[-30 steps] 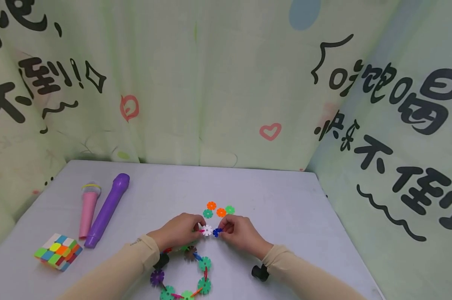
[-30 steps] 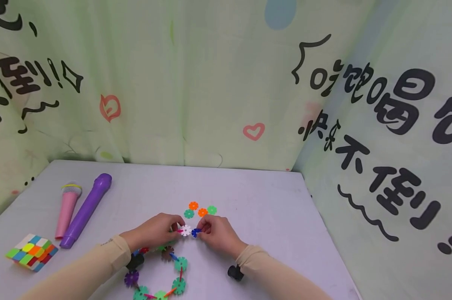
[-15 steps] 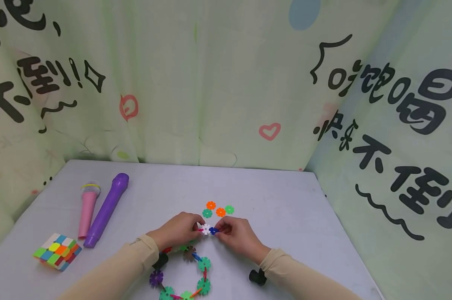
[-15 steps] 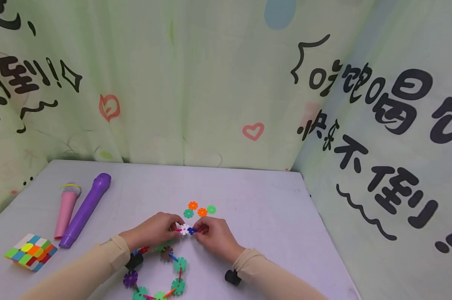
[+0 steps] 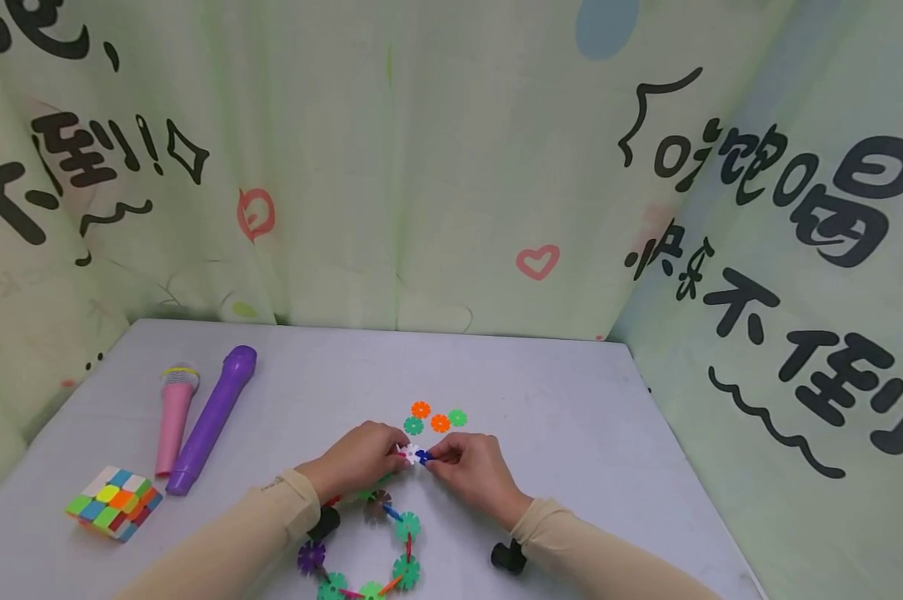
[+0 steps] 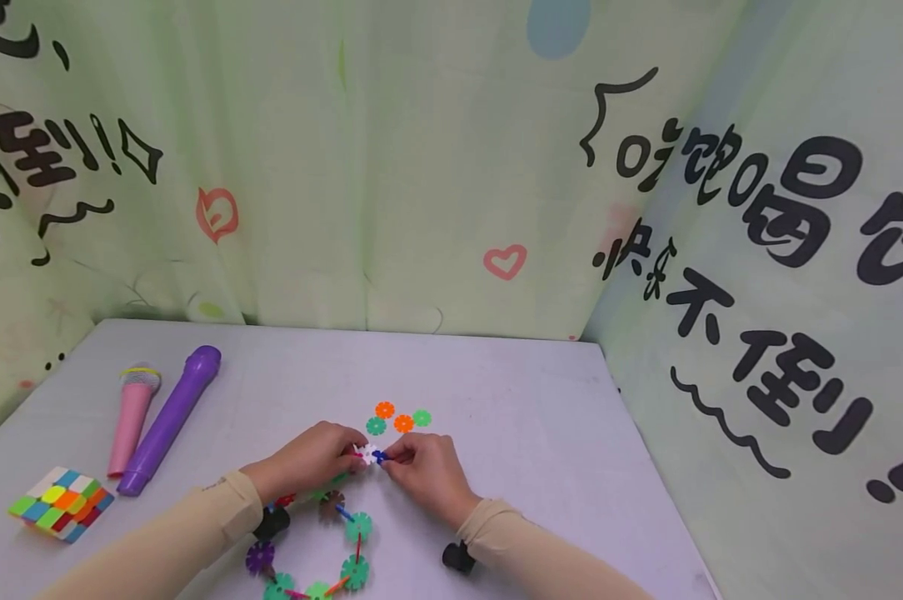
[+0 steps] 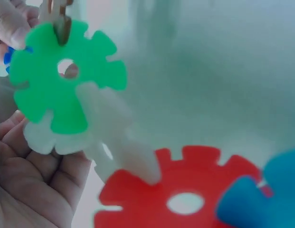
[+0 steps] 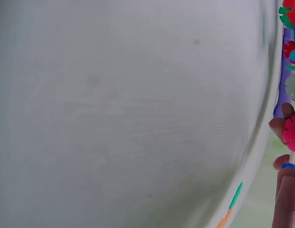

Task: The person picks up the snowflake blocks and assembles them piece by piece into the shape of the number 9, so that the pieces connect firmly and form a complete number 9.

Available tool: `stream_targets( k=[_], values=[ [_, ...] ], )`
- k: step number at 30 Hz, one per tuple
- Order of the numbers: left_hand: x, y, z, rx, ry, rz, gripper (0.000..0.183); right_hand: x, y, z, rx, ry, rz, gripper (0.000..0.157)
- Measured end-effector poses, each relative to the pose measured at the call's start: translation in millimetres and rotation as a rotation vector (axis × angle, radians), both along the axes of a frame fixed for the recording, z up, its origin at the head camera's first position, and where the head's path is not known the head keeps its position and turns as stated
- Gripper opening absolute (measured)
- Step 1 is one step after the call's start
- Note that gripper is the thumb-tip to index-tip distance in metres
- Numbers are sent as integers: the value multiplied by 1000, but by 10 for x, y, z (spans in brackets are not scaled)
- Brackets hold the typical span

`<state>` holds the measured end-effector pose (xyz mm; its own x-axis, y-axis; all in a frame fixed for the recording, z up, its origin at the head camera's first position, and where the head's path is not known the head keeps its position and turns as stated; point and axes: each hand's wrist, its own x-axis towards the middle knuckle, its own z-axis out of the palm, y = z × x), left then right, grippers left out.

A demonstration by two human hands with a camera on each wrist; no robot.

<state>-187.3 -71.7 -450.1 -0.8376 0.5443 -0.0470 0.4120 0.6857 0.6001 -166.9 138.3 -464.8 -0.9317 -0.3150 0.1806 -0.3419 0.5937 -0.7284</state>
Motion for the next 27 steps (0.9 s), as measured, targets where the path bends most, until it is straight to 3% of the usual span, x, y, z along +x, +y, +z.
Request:
stream_targets(
  k=[4,8,17,20,27],
  values=[
    [-7,9,2,-13,14,3,27,-22,-2,2,2,4,6,9],
    [-7,13,-7,-23,-28,16,29,-49,31,-13,21,-14,32,10],
    [24,-11,13,-17,-47,11,32,-122,185,-29,22,-141,146,21],
    [28,-22,15,-35,-50,21,32,-212,294,-35,53,-163,105,23],
    [31,-25,16,-45,-68,31,30,-549,528,-76,133,-179,-89,32]
  ],
)
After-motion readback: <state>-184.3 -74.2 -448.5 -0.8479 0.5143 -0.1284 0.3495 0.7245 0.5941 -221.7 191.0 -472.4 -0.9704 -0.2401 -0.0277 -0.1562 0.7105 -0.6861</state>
